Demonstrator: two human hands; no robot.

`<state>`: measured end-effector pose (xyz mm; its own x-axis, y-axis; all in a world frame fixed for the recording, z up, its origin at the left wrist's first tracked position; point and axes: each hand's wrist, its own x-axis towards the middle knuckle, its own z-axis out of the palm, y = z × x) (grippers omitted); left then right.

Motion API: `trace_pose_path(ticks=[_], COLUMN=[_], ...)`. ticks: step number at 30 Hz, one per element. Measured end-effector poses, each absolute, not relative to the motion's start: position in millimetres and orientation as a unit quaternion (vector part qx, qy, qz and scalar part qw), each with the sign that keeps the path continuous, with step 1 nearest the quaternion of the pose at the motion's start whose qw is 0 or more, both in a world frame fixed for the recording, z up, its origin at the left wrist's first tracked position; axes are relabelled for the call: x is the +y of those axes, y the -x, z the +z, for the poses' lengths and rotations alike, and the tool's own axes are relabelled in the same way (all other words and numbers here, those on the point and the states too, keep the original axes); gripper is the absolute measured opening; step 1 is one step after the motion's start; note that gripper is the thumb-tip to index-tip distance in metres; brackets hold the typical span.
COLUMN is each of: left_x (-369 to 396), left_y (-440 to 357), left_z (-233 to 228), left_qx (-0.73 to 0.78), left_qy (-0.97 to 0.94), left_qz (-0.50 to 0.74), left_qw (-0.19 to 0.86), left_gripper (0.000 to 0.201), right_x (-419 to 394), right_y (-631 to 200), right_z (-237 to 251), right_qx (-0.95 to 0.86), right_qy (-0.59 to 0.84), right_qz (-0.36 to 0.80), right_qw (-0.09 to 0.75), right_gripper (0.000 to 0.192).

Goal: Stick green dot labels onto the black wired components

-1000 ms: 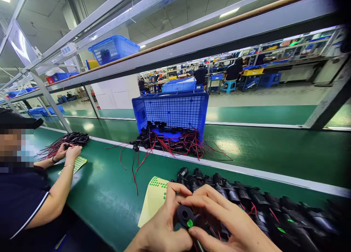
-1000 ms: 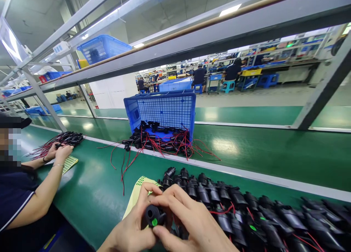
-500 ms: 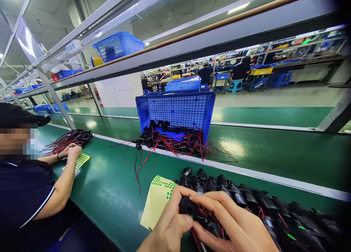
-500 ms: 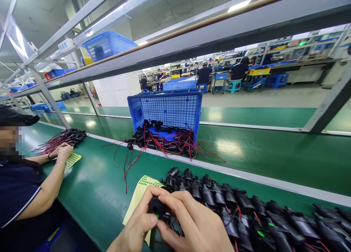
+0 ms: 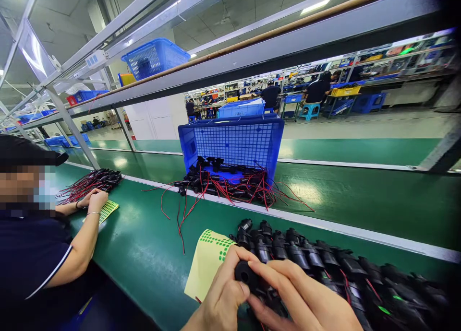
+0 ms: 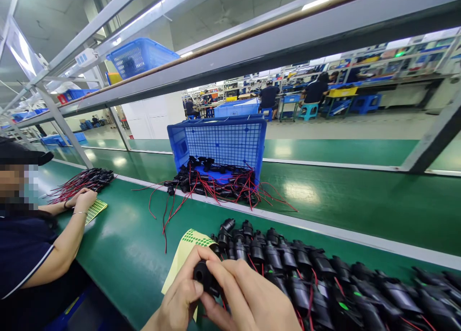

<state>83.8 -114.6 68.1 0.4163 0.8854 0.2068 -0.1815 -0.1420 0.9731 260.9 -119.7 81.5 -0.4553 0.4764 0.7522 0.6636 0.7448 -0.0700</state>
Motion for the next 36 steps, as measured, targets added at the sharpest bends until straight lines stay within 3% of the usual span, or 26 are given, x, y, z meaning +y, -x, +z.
trace_pose_path(ticks=[12, 23, 32, 36], left_x=[-101.9, -111.5, -106.1, -104.6], left_y=[-81.4, -83.8, -74.1, -65.3], left_z=[47.2, 53.9, 66.1, 72.9], left_qx=[0.255, 0.333, 0.211, 0.214], left_qy=[-0.591, -0.584, -0.559, -0.593], left_qz=[0.453, 0.456, 0.412, 0.397], left_qw=[0.617, 0.583, 0.688, 0.667], left_gripper=[0.032, 0.03, 0.047, 0.045], right_x=[-115.3, -116.4, -109.9, -110.0], right_y=[-262.7, -256.6, -269.9, -273.0], right_z=[78.3, 76.7, 85.7, 88.8], right_qx=[-0.844, -0.853, -0.844, -0.844], right_qy=[0.347, 0.345, 0.342, 0.346], right_qz=[-0.118, -0.155, 0.008, 0.062], right_qw=[0.391, 0.361, 0.413, 0.406], right_gripper=[0.036, 0.035, 0.041, 0.041])
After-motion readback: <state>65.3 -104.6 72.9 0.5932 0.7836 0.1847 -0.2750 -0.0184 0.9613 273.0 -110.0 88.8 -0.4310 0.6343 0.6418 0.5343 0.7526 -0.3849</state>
